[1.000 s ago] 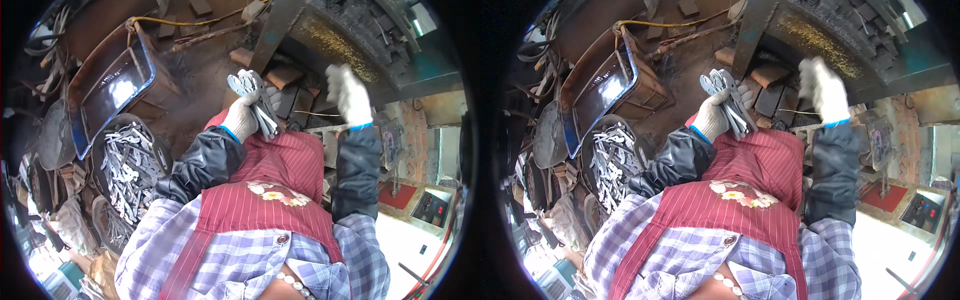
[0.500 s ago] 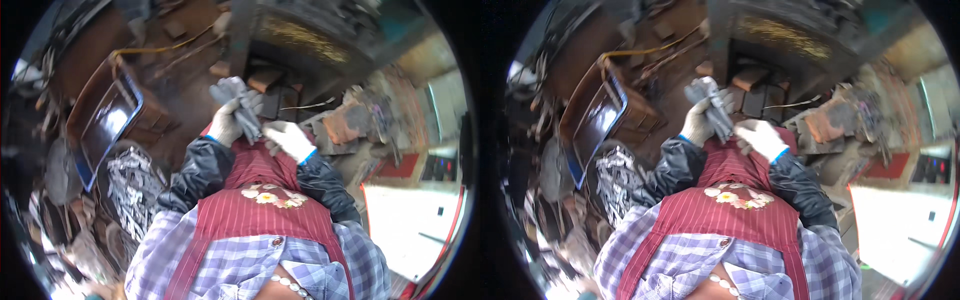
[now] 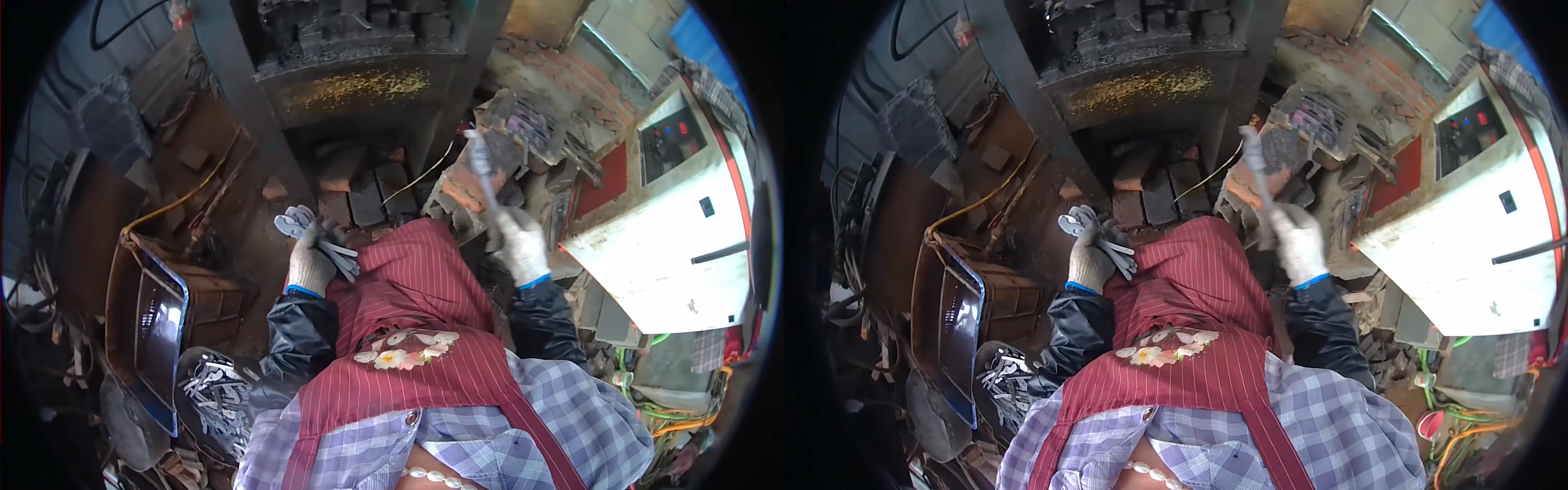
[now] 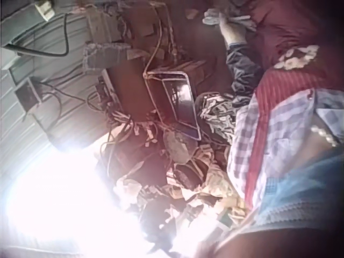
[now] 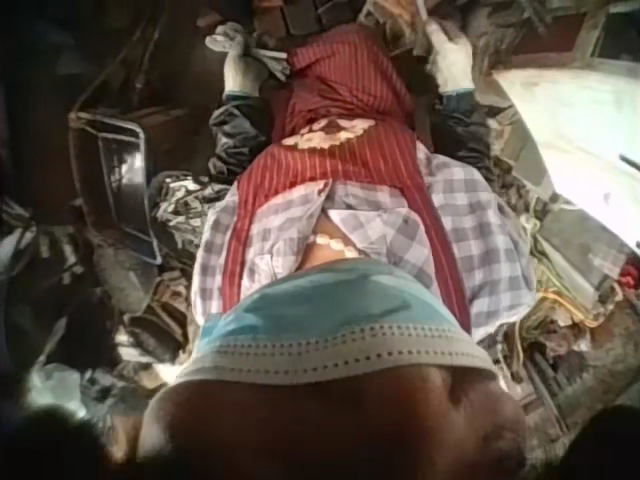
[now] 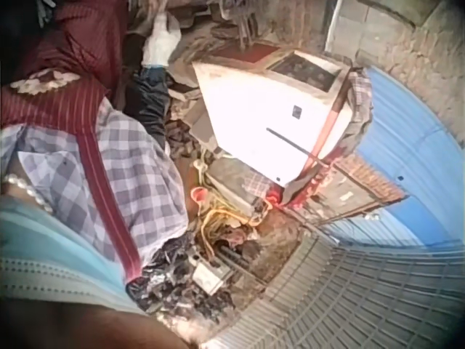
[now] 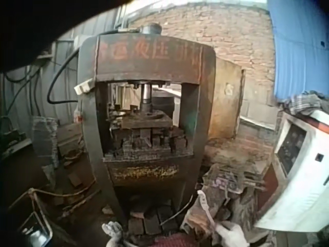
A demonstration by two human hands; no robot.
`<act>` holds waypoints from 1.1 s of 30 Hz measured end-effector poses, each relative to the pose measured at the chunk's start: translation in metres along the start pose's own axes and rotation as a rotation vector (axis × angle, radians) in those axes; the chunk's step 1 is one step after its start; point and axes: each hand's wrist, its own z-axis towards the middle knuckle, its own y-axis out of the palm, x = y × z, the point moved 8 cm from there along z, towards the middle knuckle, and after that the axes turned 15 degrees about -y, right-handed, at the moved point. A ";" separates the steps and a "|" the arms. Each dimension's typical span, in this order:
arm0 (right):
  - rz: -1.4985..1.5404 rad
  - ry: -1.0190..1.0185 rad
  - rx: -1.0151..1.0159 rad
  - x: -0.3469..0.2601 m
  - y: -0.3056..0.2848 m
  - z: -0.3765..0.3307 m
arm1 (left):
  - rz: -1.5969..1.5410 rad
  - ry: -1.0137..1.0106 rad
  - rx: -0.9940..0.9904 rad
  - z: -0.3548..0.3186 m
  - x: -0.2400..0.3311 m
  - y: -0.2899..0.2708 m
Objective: The person holds metal components by hand, inserts heated metal pieces one at a time into a mechanical press machine, presses them, and removes and handles the metal parts.
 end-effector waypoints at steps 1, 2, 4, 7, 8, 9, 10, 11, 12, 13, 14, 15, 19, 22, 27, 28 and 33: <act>-0.018 0.048 0.062 -0.013 -0.018 0.000 | 0.009 0.000 -0.011 -0.003 0.002 0.005; -0.008 0.002 0.143 -0.006 -0.040 0.006 | 0.021 -0.003 -0.023 -0.007 0.004 0.008; -0.074 -0.038 0.260 -0.005 -0.074 0.010 | 0.003 0.008 -0.123 -0.010 0.005 0.019; -0.133 -0.075 0.323 0.011 -0.105 0.029 | 0.007 0.111 -0.164 -0.030 0.009 0.038; -0.128 -0.079 0.319 0.009 -0.103 0.035 | 0.009 0.118 -0.165 -0.024 0.010 0.028; -0.075 -0.080 0.381 0.005 -0.103 0.038 | 0.017 0.115 -0.155 -0.015 0.011 0.015; -0.021 -0.079 0.443 0.004 -0.104 0.042 | 0.026 0.111 -0.143 -0.012 0.011 0.007; 0.064 -0.028 0.447 0.020 -0.110 0.049 | 0.074 0.141 -0.184 -0.020 0.012 0.014; 0.069 -0.029 0.449 0.034 -0.117 0.058 | 0.079 0.143 -0.185 -0.024 0.012 0.015; 0.042 -0.032 0.454 0.049 -0.125 0.067 | 0.183 0.163 -0.215 -0.030 0.012 0.022; 0.012 -0.034 0.454 0.045 -0.121 0.072 | 0.282 0.184 -0.243 -0.039 0.011 0.039; 0.094 -0.011 0.453 0.043 -0.116 0.074 | 0.320 0.242 -0.075 -0.049 0.010 0.042; 0.275 0.056 0.500 0.065 -0.116 0.095 | 0.398 0.325 0.113 -0.046 0.019 0.026; 0.385 0.035 0.483 0.088 -0.122 0.117 | 0.277 0.187 0.053 -0.032 0.016 0.015; 0.525 0.004 0.485 0.092 -0.122 0.130 | -0.011 0.162 -0.128 -0.030 0.015 0.028; 0.468 -0.001 0.492 0.084 -0.116 0.122 | -0.025 0.181 -0.127 -0.028 0.017 0.020; -0.689 -0.262 0.480 0.007 -0.105 0.066 | -0.017 0.187 -0.132 -0.031 0.025 0.006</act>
